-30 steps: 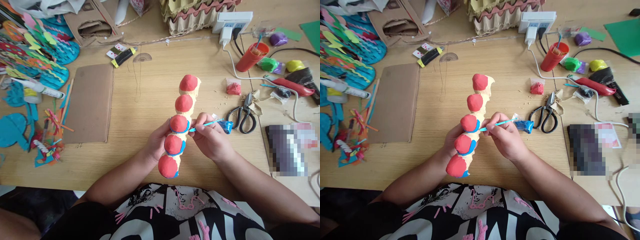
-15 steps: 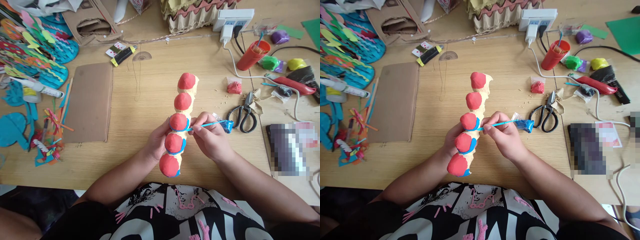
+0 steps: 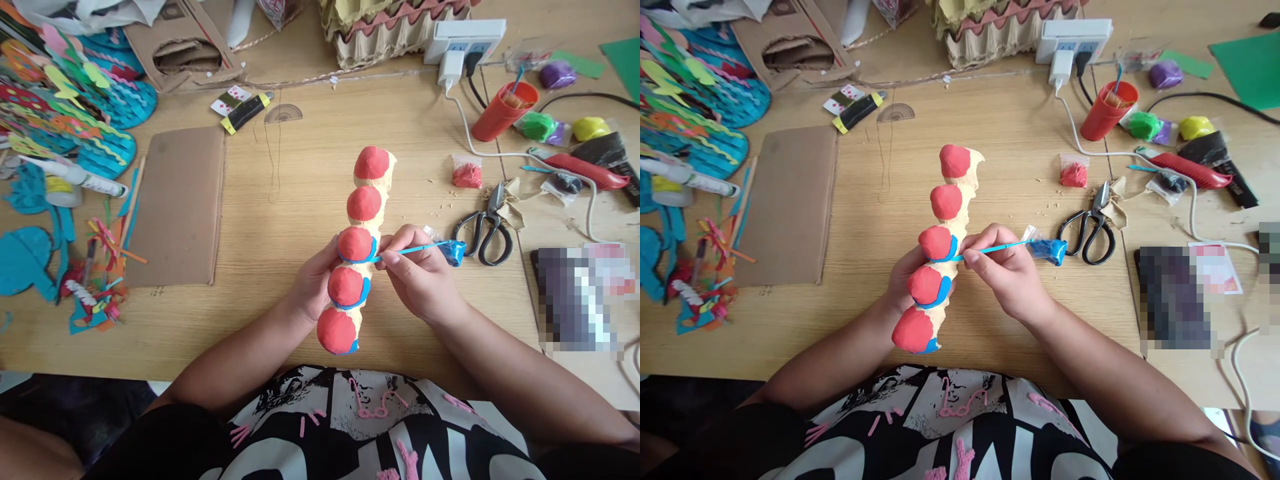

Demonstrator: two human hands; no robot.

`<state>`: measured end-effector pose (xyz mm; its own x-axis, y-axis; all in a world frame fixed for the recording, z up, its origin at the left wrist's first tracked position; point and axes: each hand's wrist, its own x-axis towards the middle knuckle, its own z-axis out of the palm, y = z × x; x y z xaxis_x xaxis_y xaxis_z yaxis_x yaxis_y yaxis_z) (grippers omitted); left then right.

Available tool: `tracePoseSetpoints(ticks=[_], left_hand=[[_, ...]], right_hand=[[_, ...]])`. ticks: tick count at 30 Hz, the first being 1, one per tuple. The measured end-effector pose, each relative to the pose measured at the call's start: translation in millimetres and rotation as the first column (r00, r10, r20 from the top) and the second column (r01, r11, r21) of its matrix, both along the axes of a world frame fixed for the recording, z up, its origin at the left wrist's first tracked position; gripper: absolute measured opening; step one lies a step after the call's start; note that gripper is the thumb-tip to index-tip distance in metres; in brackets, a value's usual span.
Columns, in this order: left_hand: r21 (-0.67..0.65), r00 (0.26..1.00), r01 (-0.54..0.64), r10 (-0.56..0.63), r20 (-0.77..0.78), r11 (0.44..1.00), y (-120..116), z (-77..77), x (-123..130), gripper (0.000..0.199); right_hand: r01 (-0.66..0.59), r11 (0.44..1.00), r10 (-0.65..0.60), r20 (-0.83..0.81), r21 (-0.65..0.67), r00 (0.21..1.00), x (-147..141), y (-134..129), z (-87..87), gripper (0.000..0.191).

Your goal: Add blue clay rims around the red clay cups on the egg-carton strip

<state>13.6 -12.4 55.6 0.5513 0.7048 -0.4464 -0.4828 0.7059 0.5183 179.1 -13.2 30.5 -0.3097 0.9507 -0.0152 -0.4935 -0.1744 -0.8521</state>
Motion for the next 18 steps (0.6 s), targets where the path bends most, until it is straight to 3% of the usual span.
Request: tracePoseSetpoints(ticks=[8, 14, 18], left_hand=[[0.046, 0.994, -0.036, 0.031, 0.108, 0.998, -3.5, -10.0, -5.2, 0.04], [0.024, 1.0, 0.006, -0.007, 0.024, 1.0, -3.8, -7.3, -6.2, 0.037], [0.002, 0.997, -0.05, 0.05, -0.056, 0.999, -4.9, -6.5, -5.7, 0.037]], right_hand=[[0.052, 0.996, -0.055, -0.042, -0.069, 0.998, -2.0, 3.6, 10.3, 0.02], [0.038, 0.99, -0.048, -0.079, -0.134, 0.996, -2.1, 3.5, 11.9, 0.02], [0.047, 0.987, -0.057, -0.058, -0.157, 0.997, -1.3, 3.9, 9.9, 0.022]])
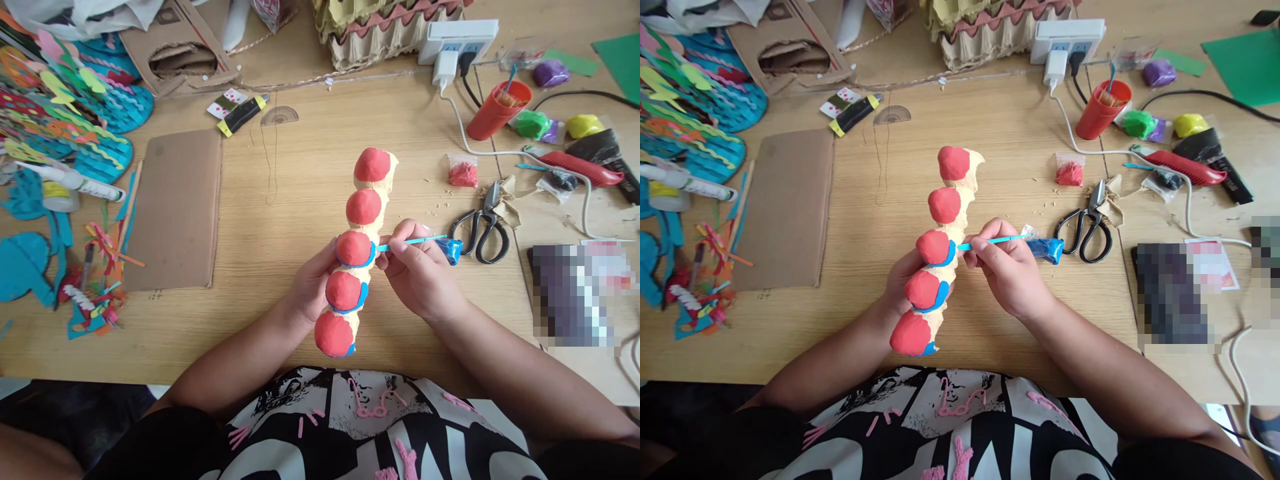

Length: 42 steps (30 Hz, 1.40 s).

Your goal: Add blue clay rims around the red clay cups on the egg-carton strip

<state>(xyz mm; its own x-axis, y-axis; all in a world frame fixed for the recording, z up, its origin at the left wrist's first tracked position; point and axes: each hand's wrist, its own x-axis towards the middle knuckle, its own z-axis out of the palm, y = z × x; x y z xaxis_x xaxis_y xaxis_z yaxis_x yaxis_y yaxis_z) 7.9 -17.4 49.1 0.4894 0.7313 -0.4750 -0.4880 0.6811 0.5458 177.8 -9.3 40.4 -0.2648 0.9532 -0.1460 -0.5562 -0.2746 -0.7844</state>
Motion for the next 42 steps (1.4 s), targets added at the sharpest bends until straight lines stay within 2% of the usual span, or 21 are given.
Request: tracePoseSetpoints(ticks=[5, 11, 16, 22, 28, 37, 42], left_hand=[[-0.018, 0.999, 0.005, -0.006, -0.034, 1.0, -1.5, -1.8, -1.0, 0.035], [-0.019, 1.0, -0.004, 0.004, 0.005, 1.0, -3.0, 0.9, -1.8, 0.027], [-0.011, 1.0, -0.008, 0.008, 0.012, 1.0, -1.5, 1.7, -1.4, 0.031], [-0.037, 0.998, -0.009, 0.006, -0.066, 0.999, -0.8, 0.0, -0.7, 0.037], [-0.028, 0.998, -0.022, 0.02, -0.056, 0.999, -2.6, -4.9, -2.6, 0.031], [-0.008, 0.999, -0.025, 0.025, -0.04, 1.0, -2.2, -5.0, -2.0, 0.027], [-0.004, 1.0, 0.01, -0.01, -0.008, 1.0, -1.9, -4.8, -2.9, 0.029]], right_hand=[[-0.001, 1.0, 0.001, 0.047, -0.008, 0.999, -0.3, -0.6, -0.4, 0.026], [-0.003, 1.0, 0.003, 0.004, -0.021, 1.0, -0.3, 0.1, -1.7, 0.023], [-0.009, 0.999, 0.009, 0.012, -0.045, 1.0, -0.3, 0.8, -0.8, 0.026], [-0.013, 0.998, 0.014, 0.023, -0.062, 1.0, -0.7, 1.3, 0.6, 0.03], [-0.017, 0.997, 0.018, 0.006, -0.076, 1.0, -0.4, 1.7, 0.6, 0.03], [-0.023, 0.998, 0.024, 0.016, -0.051, 1.0, 0.3, 1.2, 0.8, 0.028], [-0.016, 0.999, 0.017, 0.026, -0.03, 1.0, 0.9, 1.3, 1.0, 0.026]])
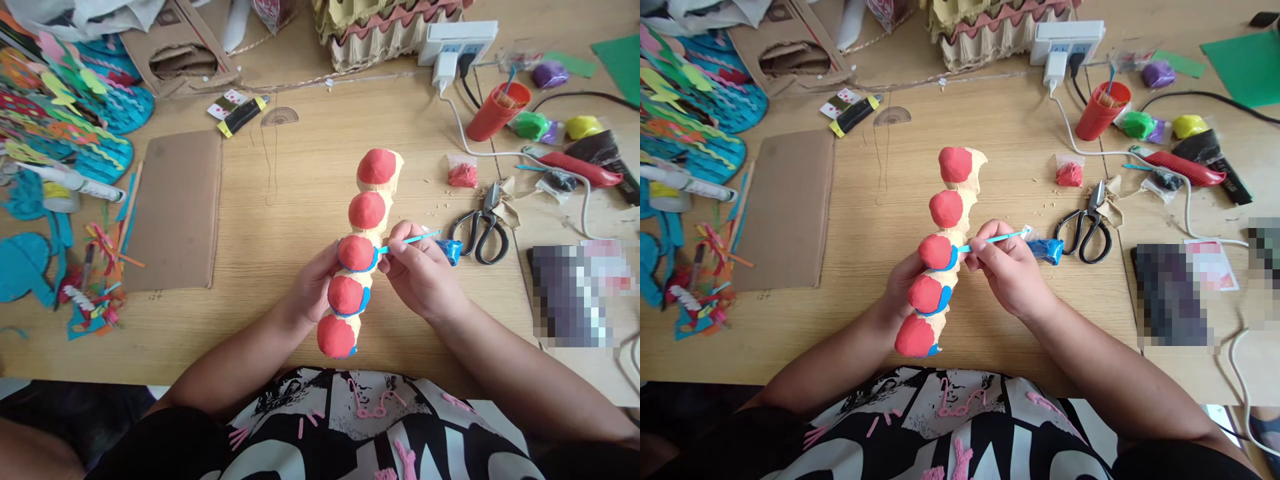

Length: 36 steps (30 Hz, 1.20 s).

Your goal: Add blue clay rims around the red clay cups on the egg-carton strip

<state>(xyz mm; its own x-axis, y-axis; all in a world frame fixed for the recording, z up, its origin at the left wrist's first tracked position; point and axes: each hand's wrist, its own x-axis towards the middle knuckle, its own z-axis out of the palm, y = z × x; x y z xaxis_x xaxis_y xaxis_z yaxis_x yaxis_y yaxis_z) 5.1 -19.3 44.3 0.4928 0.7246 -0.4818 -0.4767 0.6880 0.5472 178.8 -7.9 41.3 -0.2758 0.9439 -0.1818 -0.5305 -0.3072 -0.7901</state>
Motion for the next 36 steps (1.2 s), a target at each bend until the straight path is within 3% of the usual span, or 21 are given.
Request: tracePoseSetpoints(ticks=[16, 23, 29, 36], left_hand=[[-0.029, 0.999, -0.031, 0.03, -0.024, 0.999, -0.7, 0.6, 0.5, 0.042], [-0.02, 1.0, -0.004, 0.004, -0.022, 1.0, 1.9, 1.4, 1.4, 0.039], [-0.026, 0.998, -0.048, 0.047, -0.045, 0.999, -0.3, 1.8, 1.8, 0.04], [-0.015, 0.998, -0.047, 0.046, -0.046, 0.999, 0.2, 5.5, 3.5, 0.039]], right_hand=[[-0.031, 0.999, 0.031, -0.04, -0.009, 0.999, 1.2, 0.8, -1.4, 0.024], [-0.033, 0.999, 0.033, -0.037, -0.018, 0.999, 0.0, 0.6, -1.2, 0.024], [-0.03, 0.999, 0.027, -0.083, -0.04, 0.996, -0.5, 0.2, -0.2, 0.025], [-0.017, 1.0, 0.016, -0.019, -0.016, 1.0, 0.3, -0.3, 1.0, 0.025]])
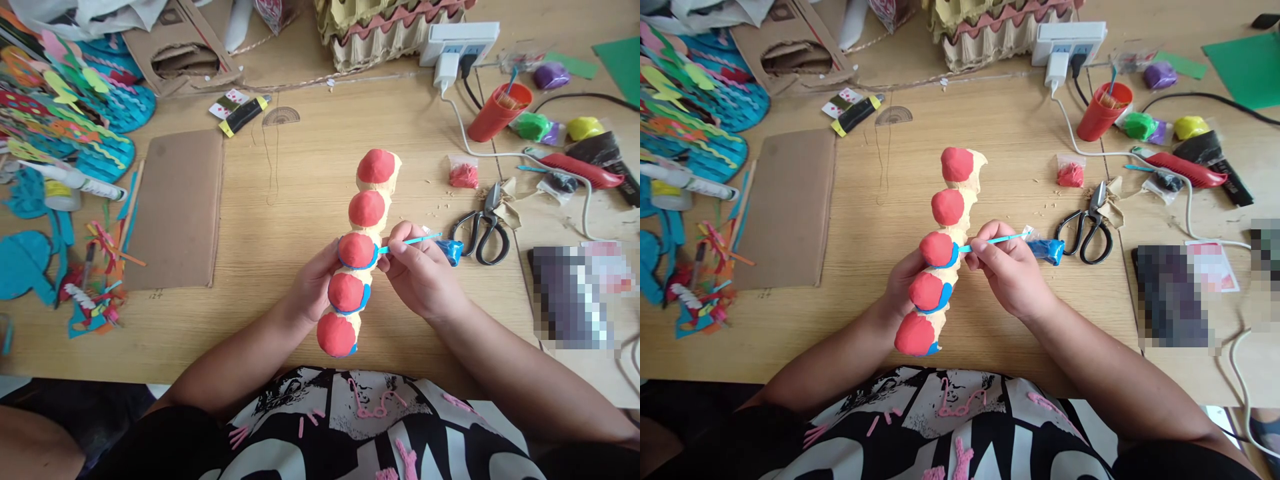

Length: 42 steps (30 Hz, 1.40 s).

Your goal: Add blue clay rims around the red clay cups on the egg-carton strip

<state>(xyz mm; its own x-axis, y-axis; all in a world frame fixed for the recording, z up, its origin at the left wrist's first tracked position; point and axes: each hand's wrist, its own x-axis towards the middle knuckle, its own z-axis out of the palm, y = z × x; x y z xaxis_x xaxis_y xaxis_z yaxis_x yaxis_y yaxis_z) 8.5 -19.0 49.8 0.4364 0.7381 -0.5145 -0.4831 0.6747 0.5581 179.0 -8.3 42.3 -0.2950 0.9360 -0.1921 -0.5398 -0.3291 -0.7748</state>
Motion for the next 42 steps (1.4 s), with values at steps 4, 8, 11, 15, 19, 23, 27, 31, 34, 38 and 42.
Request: tracePoseSetpoints(ticks=[4, 8, 11, 15, 19, 23, 27, 31, 34, 38, 42], left_hand=[[0.025, 1.0, -0.002, 0.001, 0.016, 1.0, 0.3, -2.4, -0.1, 0.038], [0.054, 1.0, -0.012, 0.011, 0.021, 0.998, 0.6, -4.7, 0.3, 0.038], [0.067, 0.999, 0.001, -0.004, 0.045, 0.998, 0.5, -6.0, -0.6, 0.039], [0.071, 0.997, 0.003, -0.009, 0.072, 0.997, -0.2, -7.5, -2.8, 0.039], [0.04, 0.997, -0.003, -0.001, 0.082, 0.999, -0.4, -5.8, -1.9, 0.04], [0.022, 0.998, 0.001, -0.002, 0.067, 1.0, -0.4, -4.9, -0.3, 0.038], [0.031, 0.998, -0.003, 0.001, 0.064, 1.0, -1.2, -9.3, -1.9, 0.038], [0.047, 0.999, -0.019, 0.017, 0.034, 0.999, -1.6, -10.9, -2.7, 0.039], [0.029, 1.0, -0.004, 0.004, 0.003, 1.0, -1.3, -7.0, -1.9, 0.039], [0.017, 1.0, 0.013, -0.013, 0.002, 1.0, -0.6, -1.8, -1.2, 0.039], [0.038, 1.0, -0.005, 0.005, 0.005, 0.999, -0.4, -1.6, -0.1, 0.038]], right_hand=[[0.019, 0.999, -0.02, 0.014, 0.038, 1.0, -0.9, 0.0, 0.1, 0.023], [0.026, 0.999, -0.026, 0.009, 0.04, 1.0, -1.2, 0.4, 0.3, 0.022], [0.018, 1.0, -0.018, -0.005, 0.018, 1.0, -0.2, 0.8, 0.2, 0.022], [0.012, 0.999, -0.014, -0.047, -0.031, 0.999, 1.0, 0.6, -1.1, 0.021], [0.017, 0.999, -0.02, -0.058, -0.048, 0.998, 0.7, 0.0, -2.4, 0.02], [0.009, 0.999, -0.013, -0.067, -0.05, 0.998, -0.5, 0.1, -2.0, 0.02], [-0.001, 0.997, -0.004, -0.078, -0.071, 0.997, -1.0, 0.9, -0.6, 0.023], [-0.004, 0.996, -0.003, -0.086, -0.091, 0.996, -1.0, 1.7, 0.0, 0.025], [-0.009, 0.996, 0.002, -0.078, -0.092, 0.997, -1.1, 1.5, -0.2, 0.025], [-0.011, 0.995, 0.003, -0.087, -0.095, 0.996, -1.5, 0.8, -0.9, 0.026], [-0.02, 0.996, 0.013, -0.079, -0.092, 0.997, -0.8, 2.1, -2.0, 0.026]])
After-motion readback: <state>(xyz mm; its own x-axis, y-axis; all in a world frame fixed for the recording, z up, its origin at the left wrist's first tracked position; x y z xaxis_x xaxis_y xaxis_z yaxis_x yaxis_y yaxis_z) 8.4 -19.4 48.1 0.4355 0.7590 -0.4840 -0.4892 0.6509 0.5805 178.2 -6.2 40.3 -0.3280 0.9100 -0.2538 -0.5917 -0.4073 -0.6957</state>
